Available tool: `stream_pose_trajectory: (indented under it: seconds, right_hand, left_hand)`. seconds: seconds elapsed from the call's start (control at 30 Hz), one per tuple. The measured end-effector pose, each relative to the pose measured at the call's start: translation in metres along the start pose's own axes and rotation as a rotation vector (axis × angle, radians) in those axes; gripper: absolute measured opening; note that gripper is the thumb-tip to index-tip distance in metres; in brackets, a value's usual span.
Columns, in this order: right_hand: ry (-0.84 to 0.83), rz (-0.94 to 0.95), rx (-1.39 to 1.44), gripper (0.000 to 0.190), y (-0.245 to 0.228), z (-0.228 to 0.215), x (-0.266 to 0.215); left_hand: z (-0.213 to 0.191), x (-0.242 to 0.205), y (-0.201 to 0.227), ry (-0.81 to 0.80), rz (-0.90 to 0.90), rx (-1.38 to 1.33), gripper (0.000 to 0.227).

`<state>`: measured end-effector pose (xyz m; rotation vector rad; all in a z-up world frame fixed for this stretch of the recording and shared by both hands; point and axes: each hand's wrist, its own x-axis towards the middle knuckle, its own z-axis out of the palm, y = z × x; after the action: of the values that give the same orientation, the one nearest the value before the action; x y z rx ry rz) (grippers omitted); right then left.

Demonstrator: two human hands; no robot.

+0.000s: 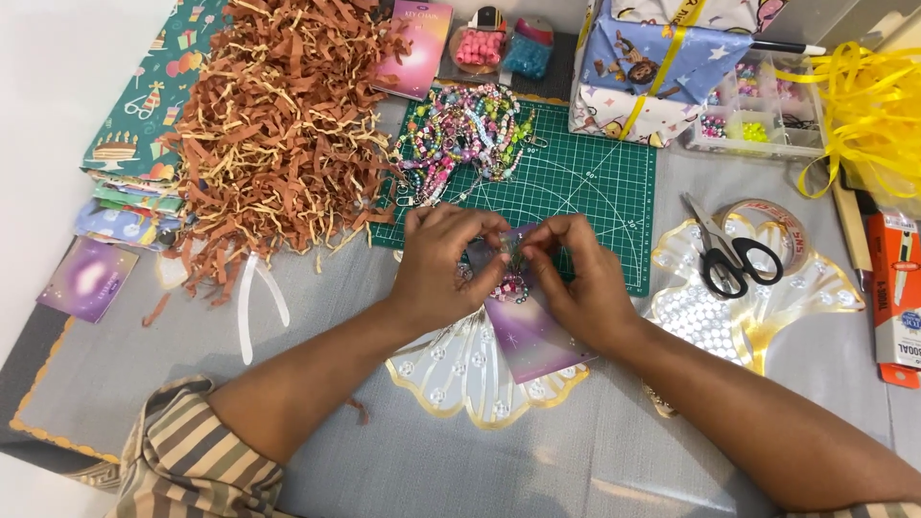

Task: Attaching a beaded keychain to a display card and inserting it into a plastic protective sleeve.

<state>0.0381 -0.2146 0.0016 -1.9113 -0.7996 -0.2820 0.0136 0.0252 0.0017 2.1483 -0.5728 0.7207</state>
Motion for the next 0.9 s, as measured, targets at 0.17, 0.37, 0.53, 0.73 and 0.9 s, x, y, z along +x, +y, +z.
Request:
stream_pose_trajectory:
  seconds: [0.17, 0.37, 0.53, 0.73, 0.9]
  right_hand:
    - [-0.056, -0.028, -0.275, 0.02, 0.004, 0.0, 0.008]
    - [-0.124, -0.021, -0.317, 0.02, 0.008, 0.002, 0.008]
    - [-0.11, 0.0, -0.313, 0.024, 0.001, 0.002, 0.009]
    - [-0.096, 0.029, -0.324, 0.015, 0.005, 0.003, 0.009]
    - [-0.084, 0.025, -0.251, 0.017, 0.001, 0.0, 0.011]
  left_hand:
    - [0.004, -0.005, 0.001, -0.15, 0.068, 0.108, 0.032]
    - [0.002, -0.004, 0.002, -0.205, 0.032, 0.07, 0.028]
    - [0.0, -0.001, 0.004, -0.168, 0.074, 0.032, 0.018]
    - [-0.003, 0.001, 0.009, -0.209, 0.055, 0.074, 0.031]
    - [0.001, -0.002, 0.006, -0.227, 0.039, 0.1, 0.024]
